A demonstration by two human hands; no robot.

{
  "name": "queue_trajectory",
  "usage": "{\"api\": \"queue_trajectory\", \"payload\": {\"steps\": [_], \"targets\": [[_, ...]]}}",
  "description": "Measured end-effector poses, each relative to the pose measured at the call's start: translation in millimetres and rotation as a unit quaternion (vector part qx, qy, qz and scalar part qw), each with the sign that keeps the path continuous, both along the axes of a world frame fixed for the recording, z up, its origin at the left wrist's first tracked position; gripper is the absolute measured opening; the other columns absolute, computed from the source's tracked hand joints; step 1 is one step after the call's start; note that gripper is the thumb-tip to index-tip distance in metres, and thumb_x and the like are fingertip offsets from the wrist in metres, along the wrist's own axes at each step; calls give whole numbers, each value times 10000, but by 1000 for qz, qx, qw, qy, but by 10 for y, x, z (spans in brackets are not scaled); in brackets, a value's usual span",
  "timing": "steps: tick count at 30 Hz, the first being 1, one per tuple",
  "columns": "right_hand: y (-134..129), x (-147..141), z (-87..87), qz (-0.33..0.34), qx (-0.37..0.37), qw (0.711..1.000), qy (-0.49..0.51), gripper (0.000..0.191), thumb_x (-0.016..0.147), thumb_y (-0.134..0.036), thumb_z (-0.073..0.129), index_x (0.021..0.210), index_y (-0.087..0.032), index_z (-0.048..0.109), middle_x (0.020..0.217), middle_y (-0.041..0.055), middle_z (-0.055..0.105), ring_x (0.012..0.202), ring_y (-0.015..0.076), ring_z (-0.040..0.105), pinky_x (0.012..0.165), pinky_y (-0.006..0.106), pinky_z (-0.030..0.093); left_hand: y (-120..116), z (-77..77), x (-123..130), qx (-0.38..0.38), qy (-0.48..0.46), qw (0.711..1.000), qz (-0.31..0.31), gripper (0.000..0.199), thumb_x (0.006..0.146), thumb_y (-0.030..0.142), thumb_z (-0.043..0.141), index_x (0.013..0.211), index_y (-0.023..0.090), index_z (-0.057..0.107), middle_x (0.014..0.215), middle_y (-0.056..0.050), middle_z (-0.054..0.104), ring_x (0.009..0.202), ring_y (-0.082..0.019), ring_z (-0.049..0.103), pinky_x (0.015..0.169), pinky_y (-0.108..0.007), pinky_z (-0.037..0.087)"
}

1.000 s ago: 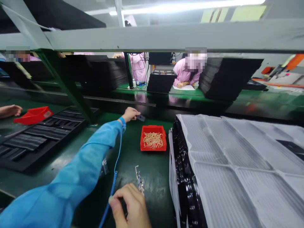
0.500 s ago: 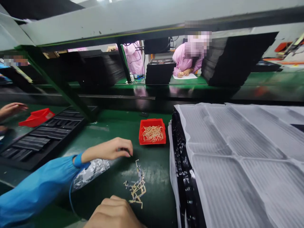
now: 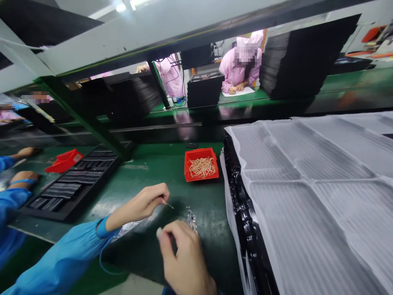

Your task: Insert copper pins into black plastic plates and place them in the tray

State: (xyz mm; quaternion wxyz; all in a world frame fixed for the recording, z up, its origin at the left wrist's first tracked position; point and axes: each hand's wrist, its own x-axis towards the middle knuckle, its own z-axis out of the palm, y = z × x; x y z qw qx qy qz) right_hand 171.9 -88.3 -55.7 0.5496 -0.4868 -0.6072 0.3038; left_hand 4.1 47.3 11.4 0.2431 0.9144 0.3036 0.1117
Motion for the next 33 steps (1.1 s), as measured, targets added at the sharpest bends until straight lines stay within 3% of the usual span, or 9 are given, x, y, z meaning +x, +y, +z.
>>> {"api": "queue_trajectory", "payload": {"steps": [3, 8, 12, 18, 26, 30, 33], "targets": [[60, -6, -114, -90, 20, 995, -27, 175, 1041, -338, 600, 952, -221, 695, 799, 20, 723, 691, 172, 692, 653, 270, 516, -126, 227, -59, -5, 4, 1000, 0, 218, 991, 66, 408, 863, 214, 505, 834, 2, 567, 743, -148, 525, 699, -253, 425], [72, 6, -75, -43, 37, 998, -4, 127, 1050, -264, 593, 1093, -224, 706, 892, 6, 749, 775, 139, 731, 731, 218, 554, -178, 402, -56, -19, 22, 999, -29, 213, 1009, 89, 416, 864, 214, 510, 852, -9, 590, 751, -154, 538, 702, -263, 427], [54, 18, -28, -25, 43, 999, -12, 157, 1050, -174, 550, 1053, -232, 696, 888, -11, 743, 803, 131, 727, 756, 213, 533, -150, 412, -38, -25, 39, 998, -48, 207, 1017, 111, 420, 855, 219, 491, 842, -8, 575, 735, -164, 512, 688, -279, 405], [60, 32, -63, -58, 48, 997, -24, 145, 1044, -177, 552, 1019, -230, 685, 887, -5, 739, 799, 144, 723, 744, 221, 519, -126, 419, -28, -36, 50, 996, -66, 207, 1019, 101, 427, 857, 217, 487, 860, -3, 574, 753, -159, 521, 703, -274, 405], [66, 38, -12, -21, 59, 997, -47, 214, 1028, -103, 485, 915, -219, 625, 830, 11, 697, 752, 156, 679, 728, 245, 500, -147, 407, 31, -38, 46, 997, -53, 205, 999, 83, 497, 843, 210, 538, 834, 15, 591, 719, -142, 535, 676, -251, 424], [49, 41, 8, -36, 70, 997, -27, 205, 1027, -101, 487, 928, -216, 624, 819, 11, 691, 746, 148, 679, 716, 239, 501, -314, 376, 53, 11, 17, 1000, 16, 169, 1059, 142, 514, 954, 187, 638, 1013, -53, 627, 911, -187, 604, 817, -289, 478], [49, 49, 21, -41, 80, 996, -1, 201, 1017, -90, 494, 961, -215, 640, 836, 7, 702, 772, 137, 691, 721, 226, 509, -503, 340, 77, 5, -11, 1000, 8, 161, 1074, 178, 555, 1035, 189, 710, 1181, -86, 672, 1066, -201, 662, 925, -294, 512]]}}
